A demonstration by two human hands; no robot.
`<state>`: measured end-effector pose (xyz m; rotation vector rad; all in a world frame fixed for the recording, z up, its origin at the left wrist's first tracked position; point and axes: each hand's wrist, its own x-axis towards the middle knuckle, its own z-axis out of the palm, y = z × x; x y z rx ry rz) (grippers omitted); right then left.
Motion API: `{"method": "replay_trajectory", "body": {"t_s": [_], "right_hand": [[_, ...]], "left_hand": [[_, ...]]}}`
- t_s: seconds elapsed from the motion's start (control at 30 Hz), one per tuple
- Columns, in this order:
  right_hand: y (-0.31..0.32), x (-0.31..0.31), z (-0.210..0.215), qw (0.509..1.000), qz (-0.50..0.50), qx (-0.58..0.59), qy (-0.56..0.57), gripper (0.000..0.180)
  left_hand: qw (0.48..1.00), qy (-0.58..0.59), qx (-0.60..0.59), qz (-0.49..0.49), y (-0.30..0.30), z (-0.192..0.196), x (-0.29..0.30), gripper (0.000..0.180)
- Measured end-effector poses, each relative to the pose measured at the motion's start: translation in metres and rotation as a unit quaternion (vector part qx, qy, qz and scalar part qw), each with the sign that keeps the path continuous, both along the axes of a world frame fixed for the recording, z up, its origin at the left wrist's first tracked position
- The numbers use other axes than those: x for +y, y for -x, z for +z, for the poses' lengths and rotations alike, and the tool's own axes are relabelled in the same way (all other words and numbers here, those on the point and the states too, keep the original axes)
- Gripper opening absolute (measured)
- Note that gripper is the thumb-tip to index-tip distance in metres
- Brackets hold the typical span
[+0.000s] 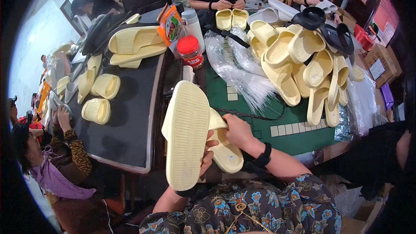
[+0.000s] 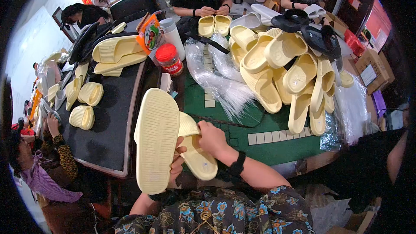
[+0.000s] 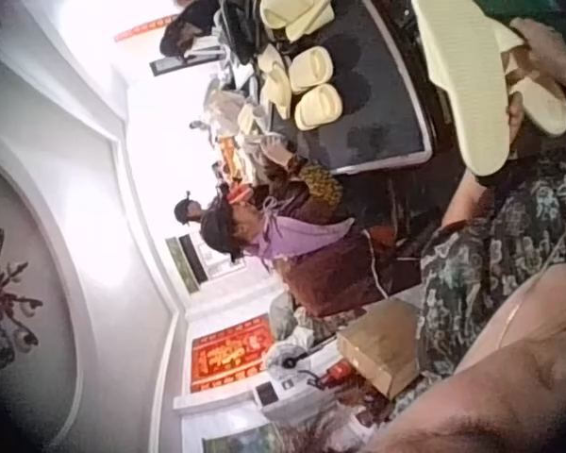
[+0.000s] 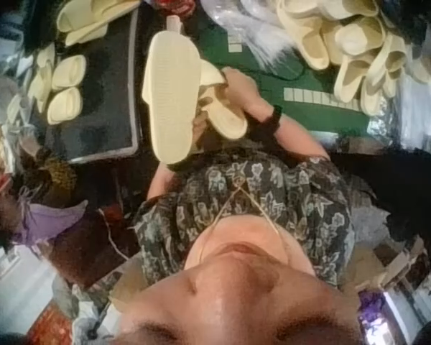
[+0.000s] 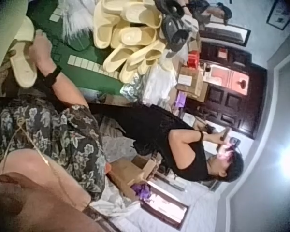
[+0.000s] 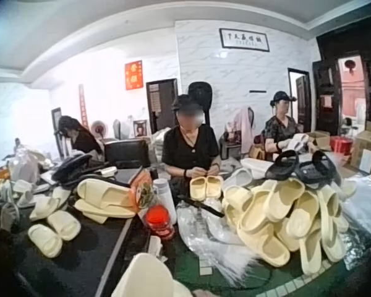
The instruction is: Assembling and inspecting yellow and black foam sandals at a factory workbench.
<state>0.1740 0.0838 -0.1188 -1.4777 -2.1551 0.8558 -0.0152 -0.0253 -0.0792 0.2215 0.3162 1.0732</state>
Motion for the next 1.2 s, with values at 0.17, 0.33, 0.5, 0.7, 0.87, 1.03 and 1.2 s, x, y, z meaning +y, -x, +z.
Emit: {"method": "replay_trajectory", "body": {"t_s": [0.17,0.33,0.5,0.7,0.87,1.03,1.2], "right_hand": [[-0.047,0.004,0.012,0.993,-0.088,0.044,-0.059,0.032],[-0.088,0.008,0.028,0.985,-0.125,0.097,-0.073,0.032],[-0.096,0.013,0.034,0.981,-0.144,0.114,-0.055,0.030],[-0.084,0.010,0.036,0.984,-0.118,0.122,-0.049,0.029],[-0.080,0.005,0.033,0.988,-0.089,0.116,-0.039,0.032],[-0.080,-0.001,0.022,0.989,-0.089,0.094,-0.075,0.036],[-0.080,0.000,0.016,0.990,-0.090,0.086,-0.062,0.036]], "left_hand": [[0.988,-0.025,0.141,0.059,-0.035,0.000,-0.002,0.070],[0.963,-0.098,0.249,0.026,-0.050,-0.005,-0.014,0.070],[0.883,-0.195,0.427,0.020,-0.041,0.031,-0.034,0.054],[0.436,-0.467,0.738,0.217,-0.022,0.085,-0.030,0.054],[0.225,-0.265,0.923,0.163,-0.009,0.074,-0.008,0.069],[0.306,-0.224,0.918,0.117,0.023,0.050,0.006,0.075],[0.372,-0.254,0.891,0.042,0.032,0.032,0.005,0.073]]}}
